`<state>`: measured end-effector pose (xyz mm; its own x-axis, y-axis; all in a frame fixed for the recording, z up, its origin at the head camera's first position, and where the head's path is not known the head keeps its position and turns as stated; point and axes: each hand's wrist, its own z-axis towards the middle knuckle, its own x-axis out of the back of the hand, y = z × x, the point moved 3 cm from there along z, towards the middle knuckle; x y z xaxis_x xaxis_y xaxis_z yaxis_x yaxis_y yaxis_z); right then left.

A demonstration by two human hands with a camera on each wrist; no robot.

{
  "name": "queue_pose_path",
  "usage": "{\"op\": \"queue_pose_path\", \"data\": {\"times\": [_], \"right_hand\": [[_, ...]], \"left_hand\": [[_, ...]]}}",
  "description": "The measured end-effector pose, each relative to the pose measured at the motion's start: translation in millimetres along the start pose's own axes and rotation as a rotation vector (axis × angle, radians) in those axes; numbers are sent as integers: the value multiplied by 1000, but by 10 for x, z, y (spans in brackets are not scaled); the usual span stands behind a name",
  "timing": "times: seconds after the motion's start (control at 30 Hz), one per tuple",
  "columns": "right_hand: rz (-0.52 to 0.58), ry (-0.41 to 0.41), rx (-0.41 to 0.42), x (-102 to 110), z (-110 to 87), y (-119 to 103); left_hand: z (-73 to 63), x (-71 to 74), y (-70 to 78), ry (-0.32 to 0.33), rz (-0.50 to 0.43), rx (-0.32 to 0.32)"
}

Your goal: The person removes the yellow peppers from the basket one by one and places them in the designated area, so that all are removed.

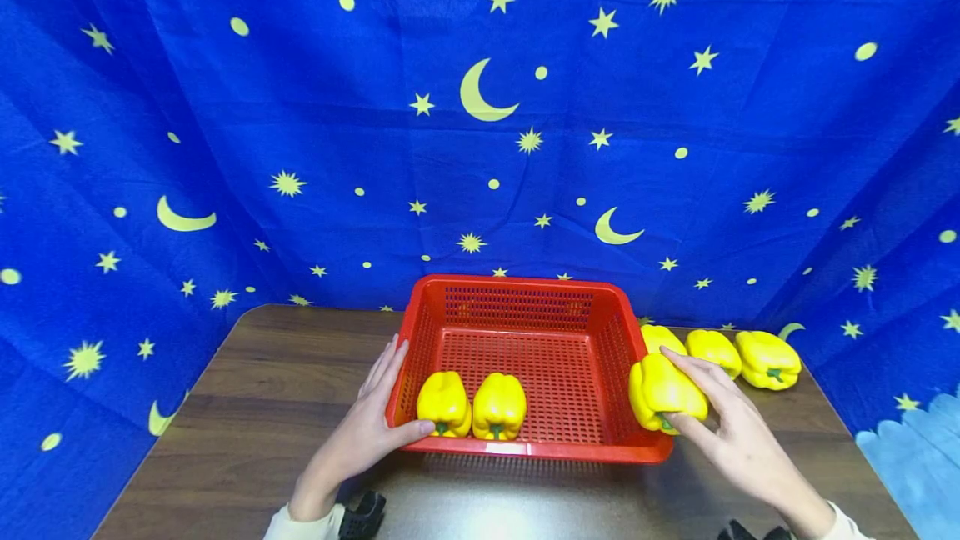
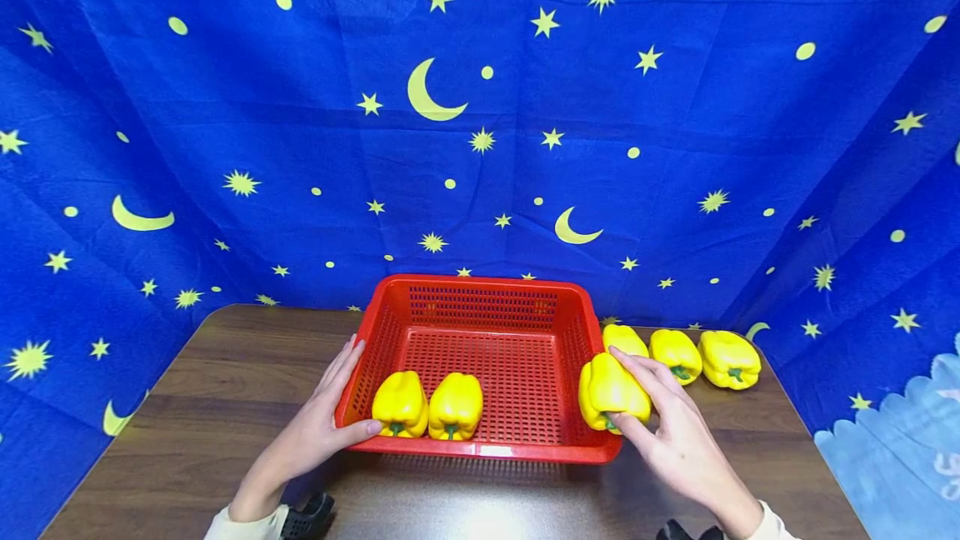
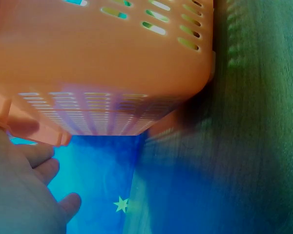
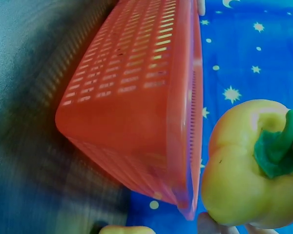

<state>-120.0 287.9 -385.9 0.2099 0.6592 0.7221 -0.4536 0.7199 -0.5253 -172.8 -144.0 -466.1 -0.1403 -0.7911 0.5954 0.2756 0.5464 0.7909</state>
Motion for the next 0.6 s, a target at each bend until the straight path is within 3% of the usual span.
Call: {"op": "queue_pose_path", "data": {"times": [0.2,0.6], "right_hand": [[-25,39,8,62,-68,84],[-69,117,-25,162,-212,250]], "left_hand": [[3,8,14,-3,-5,29],[3,-5,26,-9,4,20]]}}
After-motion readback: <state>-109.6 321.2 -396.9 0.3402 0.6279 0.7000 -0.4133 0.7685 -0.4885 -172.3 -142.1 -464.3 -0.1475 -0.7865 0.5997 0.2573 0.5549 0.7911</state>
